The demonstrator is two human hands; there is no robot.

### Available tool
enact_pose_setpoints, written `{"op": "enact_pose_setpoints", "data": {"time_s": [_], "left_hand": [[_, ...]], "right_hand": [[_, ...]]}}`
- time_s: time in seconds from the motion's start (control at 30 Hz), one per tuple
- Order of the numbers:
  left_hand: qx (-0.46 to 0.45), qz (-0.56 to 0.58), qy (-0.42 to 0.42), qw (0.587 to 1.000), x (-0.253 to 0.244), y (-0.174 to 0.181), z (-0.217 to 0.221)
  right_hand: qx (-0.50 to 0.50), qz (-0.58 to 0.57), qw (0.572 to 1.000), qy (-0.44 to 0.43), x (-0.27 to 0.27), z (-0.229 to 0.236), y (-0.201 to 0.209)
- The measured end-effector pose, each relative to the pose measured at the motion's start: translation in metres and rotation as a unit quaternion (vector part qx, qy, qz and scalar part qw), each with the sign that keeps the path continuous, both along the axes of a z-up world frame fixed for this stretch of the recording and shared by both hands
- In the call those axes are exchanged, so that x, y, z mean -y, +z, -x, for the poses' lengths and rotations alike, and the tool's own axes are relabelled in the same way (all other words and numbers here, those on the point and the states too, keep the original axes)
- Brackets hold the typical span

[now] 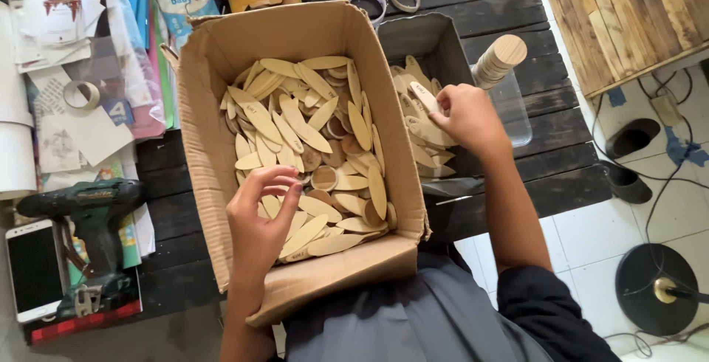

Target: The person picks up small wooden tags from a cardboard box, inspects them by turning them over, and places them into a plastic container. The person repeats this process for multiple tags throughout the clip.

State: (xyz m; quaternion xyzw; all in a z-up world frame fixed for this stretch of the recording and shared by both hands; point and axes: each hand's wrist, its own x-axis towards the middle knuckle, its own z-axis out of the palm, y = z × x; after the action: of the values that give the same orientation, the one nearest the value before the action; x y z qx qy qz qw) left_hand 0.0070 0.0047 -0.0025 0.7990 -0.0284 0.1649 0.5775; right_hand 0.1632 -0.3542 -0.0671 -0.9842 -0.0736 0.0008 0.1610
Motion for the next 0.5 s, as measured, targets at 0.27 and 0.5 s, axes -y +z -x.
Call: {"op": "enact_pose_setpoints", "data": {"time_s": [0.27,0.5], "left_hand": [[0.000,-0.002,0.017,1.000,-0.001,0.003,-0.001],[0.005,-0.005,0.017,1.000,0.000,0.001,-0.001]], "right_hand": [[-0.016,0.064,0.998,-0.012,-0.025,-0.001,0.027],[0.197,0.061,0.966,0.153,-0.102,0.043,0.103]]}}
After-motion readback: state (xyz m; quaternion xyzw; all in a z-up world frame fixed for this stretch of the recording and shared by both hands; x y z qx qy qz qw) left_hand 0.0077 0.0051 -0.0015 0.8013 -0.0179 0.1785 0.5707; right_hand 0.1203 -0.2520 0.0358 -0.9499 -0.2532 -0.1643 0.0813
